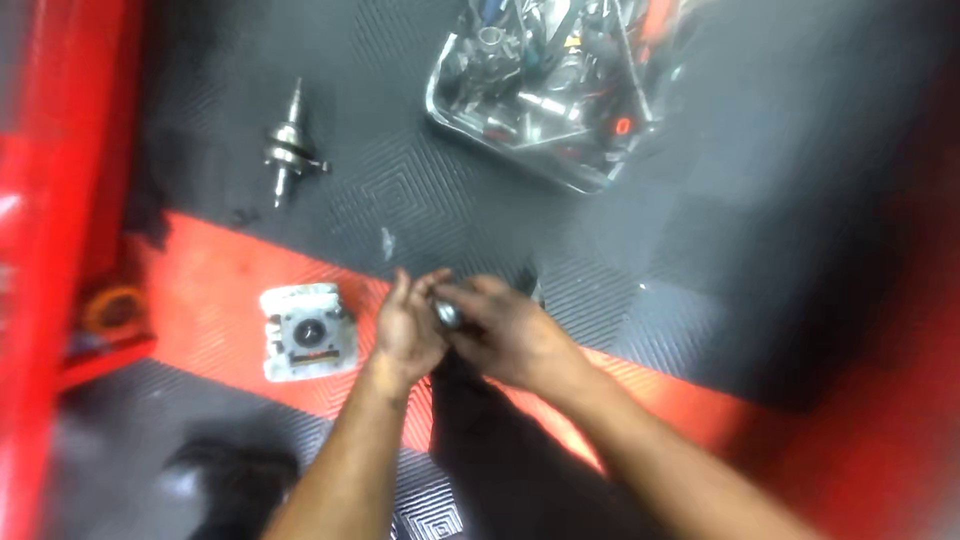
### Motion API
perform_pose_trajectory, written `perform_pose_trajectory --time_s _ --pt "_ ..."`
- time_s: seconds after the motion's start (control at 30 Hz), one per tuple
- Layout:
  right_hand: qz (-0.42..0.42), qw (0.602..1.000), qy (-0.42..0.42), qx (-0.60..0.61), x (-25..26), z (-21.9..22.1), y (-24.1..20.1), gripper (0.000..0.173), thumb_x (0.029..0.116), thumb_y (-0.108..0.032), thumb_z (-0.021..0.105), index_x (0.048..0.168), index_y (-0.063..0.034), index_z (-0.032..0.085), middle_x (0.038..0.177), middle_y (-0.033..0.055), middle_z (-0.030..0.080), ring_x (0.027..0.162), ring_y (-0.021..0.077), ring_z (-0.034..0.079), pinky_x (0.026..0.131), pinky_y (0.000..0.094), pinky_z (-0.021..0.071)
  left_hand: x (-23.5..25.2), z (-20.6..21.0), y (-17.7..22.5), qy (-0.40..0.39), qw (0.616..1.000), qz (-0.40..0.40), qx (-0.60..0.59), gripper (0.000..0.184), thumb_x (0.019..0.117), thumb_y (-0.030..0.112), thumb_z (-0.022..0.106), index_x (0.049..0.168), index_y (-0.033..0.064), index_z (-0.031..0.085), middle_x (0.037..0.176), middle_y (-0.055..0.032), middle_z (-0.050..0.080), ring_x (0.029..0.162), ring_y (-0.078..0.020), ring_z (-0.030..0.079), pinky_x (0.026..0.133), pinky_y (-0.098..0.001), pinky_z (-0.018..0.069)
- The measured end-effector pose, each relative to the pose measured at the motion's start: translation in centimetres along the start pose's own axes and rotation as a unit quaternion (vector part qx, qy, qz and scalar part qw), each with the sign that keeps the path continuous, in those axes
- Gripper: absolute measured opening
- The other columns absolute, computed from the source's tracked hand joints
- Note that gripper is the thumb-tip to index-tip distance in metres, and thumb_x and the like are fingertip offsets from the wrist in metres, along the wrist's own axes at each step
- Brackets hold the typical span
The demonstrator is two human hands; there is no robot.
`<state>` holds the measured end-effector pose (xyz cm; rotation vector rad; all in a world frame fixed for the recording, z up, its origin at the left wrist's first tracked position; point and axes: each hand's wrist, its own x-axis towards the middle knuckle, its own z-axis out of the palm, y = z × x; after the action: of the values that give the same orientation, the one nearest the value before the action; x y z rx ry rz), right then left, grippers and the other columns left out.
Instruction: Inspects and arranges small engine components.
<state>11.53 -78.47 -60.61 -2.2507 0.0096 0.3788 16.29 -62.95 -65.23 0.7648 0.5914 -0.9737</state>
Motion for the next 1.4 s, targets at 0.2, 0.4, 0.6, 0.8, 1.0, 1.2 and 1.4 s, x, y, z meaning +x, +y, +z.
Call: perform_pose_trajectory --time_s 0.2,0.4,0.6,0.8,1.0,1.2,1.4 --pt "-0.064 0.994 0.029 -0.079 0.2 -0.3 -1.3 0.048 0.0863 -0.023 0.077 0.133 -0.0185 0.068 0.115 0.0069 0.062 0.090 0.0187 0.066 0.070 0.0387 0.0602 0.6 0.7 0.0 -0.005 0.995 0.031 -0.098 0.053 0.1098 0.046 0.024 0.114 0.0159 0.067 0.091 -0.0060 0.072 0.081 -0.0181 0.071 0.070 -0.0369 0.0605" --pt "0.125 0.913 0.053 0.384 -0.4 -4.2 1.1 0.043 0.0862 -0.002 0.062 0.129 -0.0085 0.065 0.104 0.0103 0.074 0.077 0.0202 0.072 0.066 0.0368 0.0644 0.6 -0.5 0.6 -0.141 0.982 0.040 -0.118 0.064 0.1080 0.049 0.011 0.137 0.0170 0.058 0.137 -0.0166 0.062 0.126 -0.0381 0.060 0.104 -0.0611 0.0479" --pt "0.191 0.848 0.063 0.490 -0.2 -3.9 4.6 0.045 0.0884 0.000 0.059 0.133 -0.0064 0.060 0.105 0.0156 0.070 0.078 0.0237 0.072 0.070 0.0408 0.0654 0.5 -1.5 1.0 -0.180 0.978 0.037 -0.097 0.079 0.1070 0.055 0.005 0.142 0.0049 0.055 0.144 -0.0237 0.057 0.134 -0.0410 0.055 0.112 -0.0572 0.0446" --pt "0.170 0.849 0.039 0.499 -0.3 -2.9 6.1 0.054 0.0824 0.005 0.066 0.135 -0.0047 0.059 0.106 0.0157 0.071 0.085 0.0233 0.073 0.078 0.0397 0.0649 -0.1 -2.7 1.1 -0.177 0.982 0.042 -0.048 0.087 0.1035 0.065 0.003 0.146 0.0081 0.053 0.148 -0.0197 0.055 0.135 -0.0365 0.055 0.113 -0.0544 0.0454" --pt "0.170 0.860 0.029 0.480 0.3 -2.7 6.5 0.056 0.0845 0.010 0.065 0.138 -0.0053 0.058 0.109 0.0150 0.071 0.088 0.0226 0.073 0.080 0.0383 0.0647 -0.3 -3.5 1.5 -0.128 0.990 0.043 -0.043 0.093 0.1017 0.070 0.003 0.143 0.0061 0.056 0.143 -0.0202 0.060 0.131 -0.0359 0.060 0.110 -0.0515 0.0489" --pt "0.238 0.844 0.016 0.481 1.4 -1.6 7.9 0.053 0.0856 0.009 0.065 0.136 -0.0042 0.059 0.111 0.0181 0.070 0.087 0.0268 0.073 0.079 0.0429 0.0649 0.1 -3.6 1.3 -0.097 0.993 0.048 -0.054 0.092 0.1024 0.069 0.004 0.142 0.0051 0.056 0.141 -0.0206 0.061 0.129 -0.0364 0.061 0.110 -0.0526 0.0491" --pt "0.241 0.861 0.040 0.447 2.3 -1.3 6.6 0.030 0.1014 -0.004 0.052 0.129 -0.0032 0.064 0.108 0.0166 0.071 0.080 0.0258 0.073 0.069 0.0428 0.0654 0.6 -4.1 1.4 -0.102 0.990 0.051 -0.078 0.093 0.1015 0.070 0.003 0.141 0.0061 0.057 0.140 -0.0211 0.061 0.130 -0.0381 0.060 0.110 -0.0560 0.0477"
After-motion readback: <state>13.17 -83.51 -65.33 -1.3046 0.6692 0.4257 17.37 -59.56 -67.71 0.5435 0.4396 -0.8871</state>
